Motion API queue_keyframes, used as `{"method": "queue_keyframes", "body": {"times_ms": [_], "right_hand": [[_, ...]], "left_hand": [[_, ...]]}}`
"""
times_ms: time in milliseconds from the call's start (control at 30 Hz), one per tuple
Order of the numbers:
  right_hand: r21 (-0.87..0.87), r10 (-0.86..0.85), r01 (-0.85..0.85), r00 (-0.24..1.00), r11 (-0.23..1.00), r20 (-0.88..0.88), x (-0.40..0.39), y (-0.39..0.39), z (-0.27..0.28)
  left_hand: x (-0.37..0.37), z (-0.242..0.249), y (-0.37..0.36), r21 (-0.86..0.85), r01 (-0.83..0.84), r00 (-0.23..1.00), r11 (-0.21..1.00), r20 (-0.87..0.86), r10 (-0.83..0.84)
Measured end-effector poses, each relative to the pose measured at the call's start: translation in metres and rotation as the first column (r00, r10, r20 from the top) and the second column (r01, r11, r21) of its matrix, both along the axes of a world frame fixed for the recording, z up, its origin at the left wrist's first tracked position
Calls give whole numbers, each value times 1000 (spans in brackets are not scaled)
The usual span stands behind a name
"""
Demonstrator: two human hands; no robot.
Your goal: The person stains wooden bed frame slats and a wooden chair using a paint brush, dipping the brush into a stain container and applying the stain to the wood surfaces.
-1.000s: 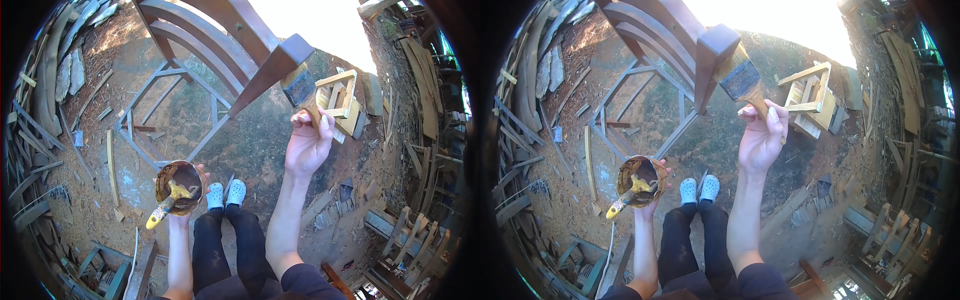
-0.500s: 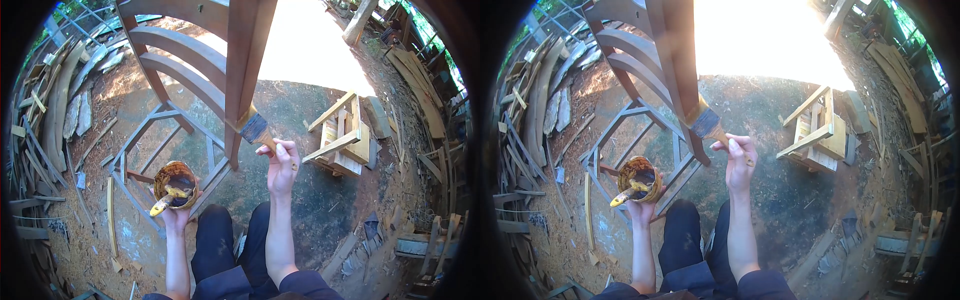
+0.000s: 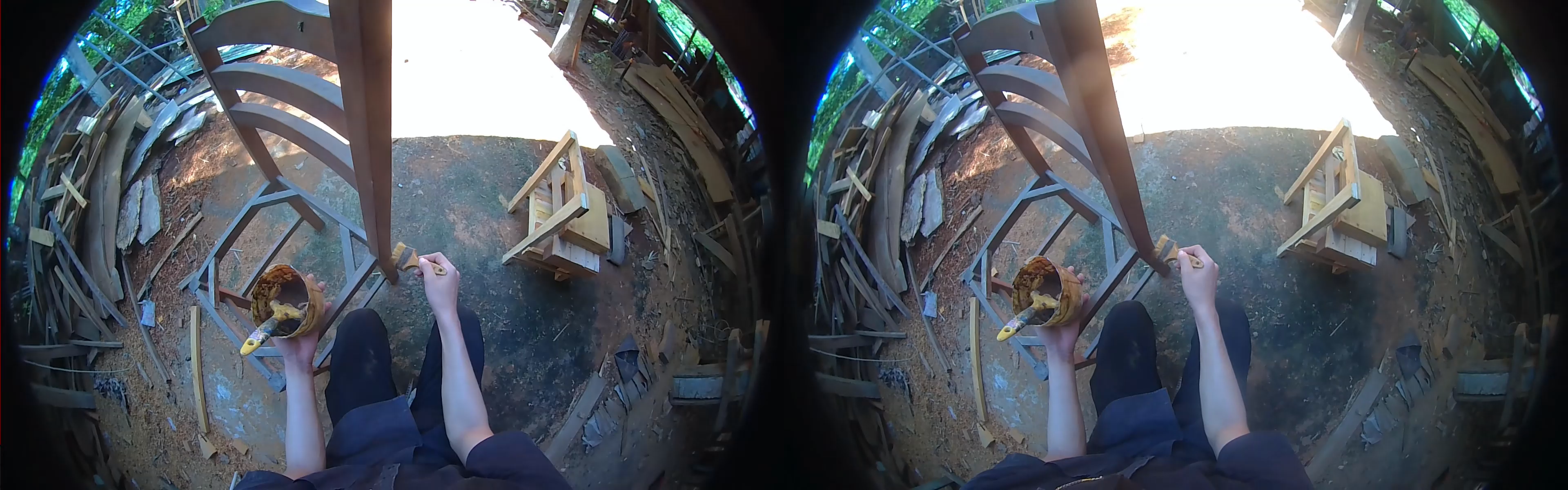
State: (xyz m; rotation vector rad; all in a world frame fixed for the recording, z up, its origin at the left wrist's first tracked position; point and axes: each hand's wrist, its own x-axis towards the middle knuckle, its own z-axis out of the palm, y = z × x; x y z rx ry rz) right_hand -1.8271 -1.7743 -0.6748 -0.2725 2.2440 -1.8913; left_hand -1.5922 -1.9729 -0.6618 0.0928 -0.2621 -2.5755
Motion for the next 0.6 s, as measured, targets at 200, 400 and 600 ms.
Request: {"method": "queue_keyframes", "body": {"times_ms": [200,400,600], "right_hand": [[-175,18,-33,996,984,-87,-1,-24,130],[-394,-6,-75,979,916,-202,-18,-27,244],[-496,-40,-149,936,855,-349,-36,-28,326]], "left_hand": [[-2,1,-1,-16,-58,997,998,46,58],[-1,3,2,-90,-80,996,993,43,84],[2,8,4,-99,-84,993,991,70,91]]}}
